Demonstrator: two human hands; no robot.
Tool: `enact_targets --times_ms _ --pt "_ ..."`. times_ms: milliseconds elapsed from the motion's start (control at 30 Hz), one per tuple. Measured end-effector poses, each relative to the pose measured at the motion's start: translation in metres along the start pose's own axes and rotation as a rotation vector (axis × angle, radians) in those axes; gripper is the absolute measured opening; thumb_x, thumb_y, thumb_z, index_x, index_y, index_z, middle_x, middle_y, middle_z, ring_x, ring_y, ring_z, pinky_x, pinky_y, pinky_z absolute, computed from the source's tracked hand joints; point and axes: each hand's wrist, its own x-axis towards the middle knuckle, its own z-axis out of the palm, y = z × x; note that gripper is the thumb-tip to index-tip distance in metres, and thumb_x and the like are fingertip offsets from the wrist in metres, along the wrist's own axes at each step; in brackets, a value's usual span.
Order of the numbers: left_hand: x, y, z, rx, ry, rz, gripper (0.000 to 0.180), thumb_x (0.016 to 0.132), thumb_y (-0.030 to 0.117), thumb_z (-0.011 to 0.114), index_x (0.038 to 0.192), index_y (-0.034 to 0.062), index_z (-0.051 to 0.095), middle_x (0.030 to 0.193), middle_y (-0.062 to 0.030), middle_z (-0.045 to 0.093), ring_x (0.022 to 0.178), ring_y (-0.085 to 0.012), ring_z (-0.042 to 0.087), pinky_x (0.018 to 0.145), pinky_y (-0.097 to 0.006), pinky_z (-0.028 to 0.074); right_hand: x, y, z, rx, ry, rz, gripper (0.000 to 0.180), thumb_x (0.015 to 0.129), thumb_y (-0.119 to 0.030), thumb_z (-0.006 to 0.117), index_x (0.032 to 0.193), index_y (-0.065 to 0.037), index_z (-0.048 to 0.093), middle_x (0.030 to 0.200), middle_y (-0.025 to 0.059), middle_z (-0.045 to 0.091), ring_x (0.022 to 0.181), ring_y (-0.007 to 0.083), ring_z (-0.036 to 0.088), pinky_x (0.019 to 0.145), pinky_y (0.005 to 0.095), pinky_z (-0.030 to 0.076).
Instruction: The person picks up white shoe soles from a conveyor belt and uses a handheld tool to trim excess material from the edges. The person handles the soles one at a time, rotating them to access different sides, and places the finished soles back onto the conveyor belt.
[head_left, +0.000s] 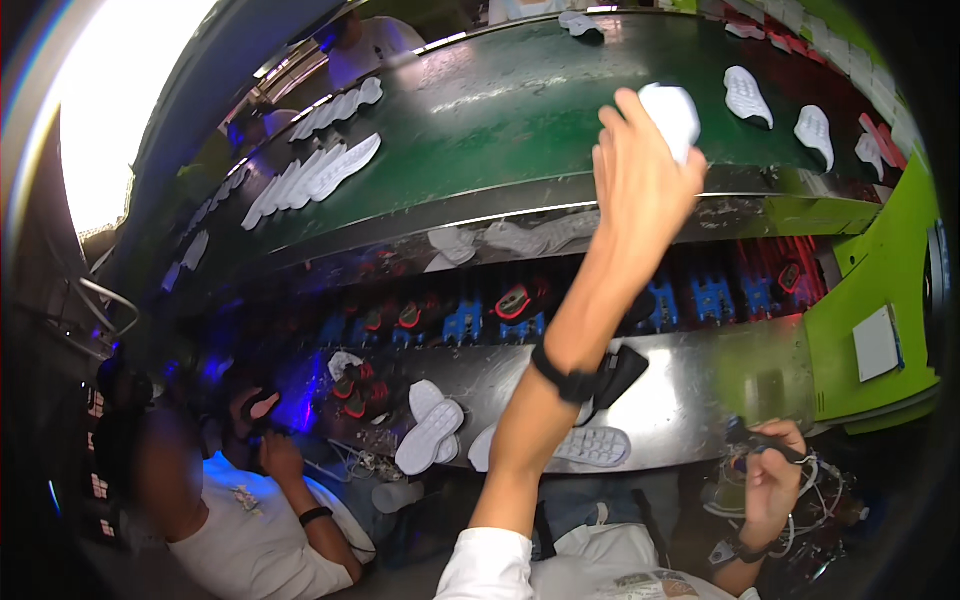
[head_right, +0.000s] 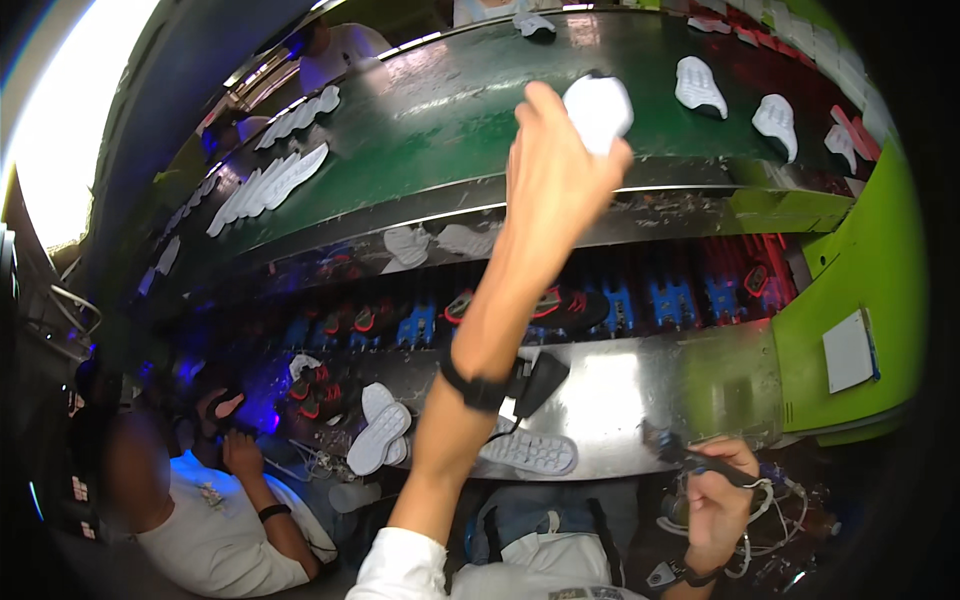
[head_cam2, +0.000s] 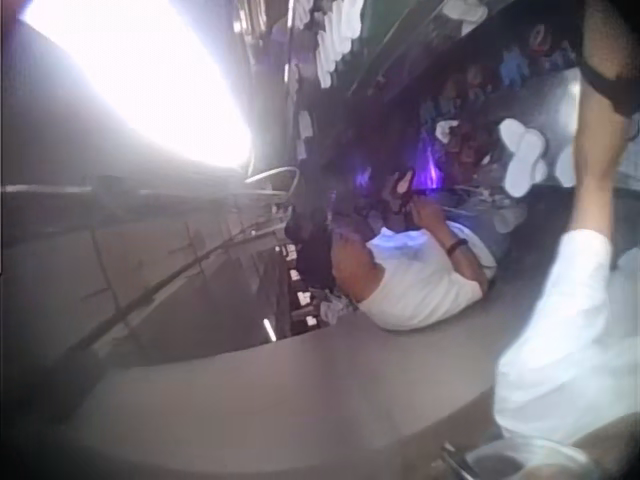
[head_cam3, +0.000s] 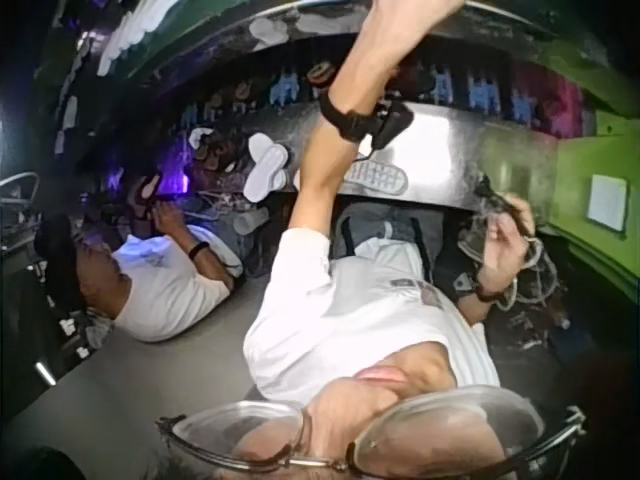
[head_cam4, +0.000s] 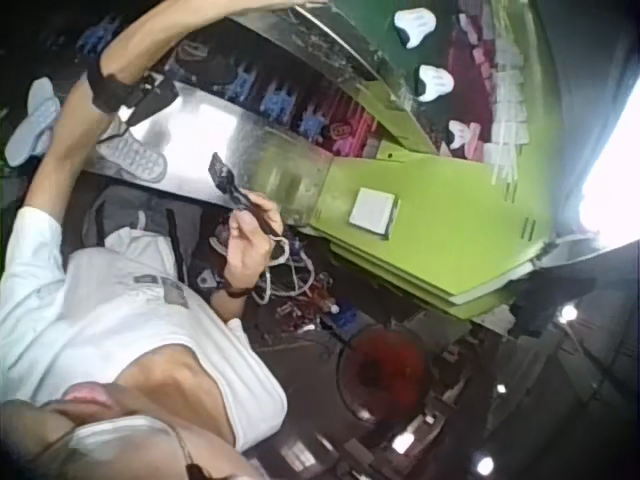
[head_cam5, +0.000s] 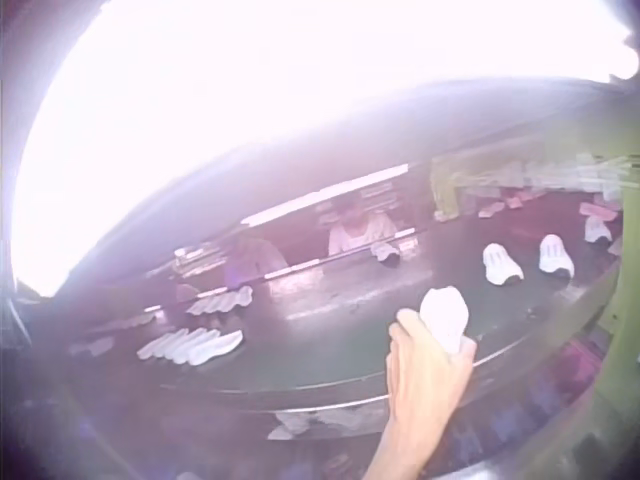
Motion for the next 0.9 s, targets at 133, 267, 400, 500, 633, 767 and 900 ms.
enact_targets --times_ms 133,267,400,500,633,767,900 --pt "-0.158 -0.020 -0.029 -0.325 -0.126 0.059 0.053 0.079 0.014 0.075 0.122 -0.0056 0.053 0.109 -0.0199 0.057 0.093 -0.0338 0.061 0.084 -0.042 0.049 0.000 0.000 -0.010 -0.011 -0.143 -0.086 0.030 0.068 0.000 0.066 0.096 0.004 0.055 0.088 0.0131 0.057 0.055 0.0126 0.048 0.047 0.0202 0.039" --pt "-0.312 -0.070 -0.051 -1.285 -0.838 -1.171 0.047 0.098 0.023 0.063 0.133 -0.0053 0.050 0.119 -0.0162 0.064 0.110 -0.0232 0.063 0.087 -0.033 0.054 -0.012 0.034 0.025 -0.188 -0.154 -0.017 0.030 0.067 -0.001 0.074 0.093 0.003 0.060 0.091 0.0142 0.062 0.067 0.0133 0.056 0.055 0.0213 0.044" --pt "-0.360 -0.069 -0.079 -1.535 -0.550 -1.326 0.044 0.106 0.019 0.046 0.141 -0.0063 0.039 0.135 -0.0212 0.053 0.121 -0.0316 0.059 0.096 -0.040 0.055 -0.026 0.071 0.032 -0.451 -0.301 -0.084 0.024 0.069 0.009 0.077 0.091 0.004 0.069 0.090 0.0159 0.069 0.082 0.0196 0.068 0.074 0.0262 0.053" --pt "-0.390 -0.073 -0.088 -1.343 -0.415 -1.126 0.060 0.108 0.043 0.030 0.140 -0.0067 0.040 0.135 -0.0198 0.055 0.111 -0.0269 0.063 0.096 -0.039 0.052 -0.025 0.066 0.059 -0.647 -0.611 -0.280 0.028 0.072 0.005 0.080 0.098 0.004 0.070 0.099 0.0205 0.072 0.086 0.0257 0.073 0.076 0.0320 0.058" --pt "-0.396 -0.064 -0.104 -1.274 -0.230 -1.113 0.062 0.107 0.043 0.022 0.136 -0.0067 0.046 0.125 -0.0165 0.061 0.105 -0.0231 0.063 0.091 -0.035 0.051 -0.023 0.085 0.111 -0.780 -0.700 -0.365 0.026 0.075 0.003 0.079 0.099 0.004 0.071 0.100 0.0214 0.072 0.079 0.0242 0.072 0.068 0.0321 0.057" --pt "-0.432 -0.088 -0.097 -1.292 0.018 -1.116 0.055 0.102 0.038 0.028 0.126 -0.0043 0.053 0.115 -0.0116 0.064 0.101 -0.0230 0.064 0.092 -0.036 0.049 -0.042 0.107 0.111 -0.733 -1.045 -0.456 0.034 0.080 -0.006 0.074 0.109 0.009 0.065 0.104 0.0223 0.067 0.088 0.0320 0.069 0.074 0.0352 0.056" --pt "-0.398 -0.078 -0.094 -1.667 0.275 -1.089 0.057 0.095 0.041 0.033 0.127 -0.0007 0.053 0.120 -0.0180 0.063 0.109 -0.0317 0.061 0.098 -0.043 0.048 -0.040 0.093 0.110 -0.591 -0.767 -0.156 0.024 0.078 0.001 0.077 0.101 0.004 0.072 0.095 0.0186 0.072 0.085 0.0271 0.073 0.076 0.0318 0.057"
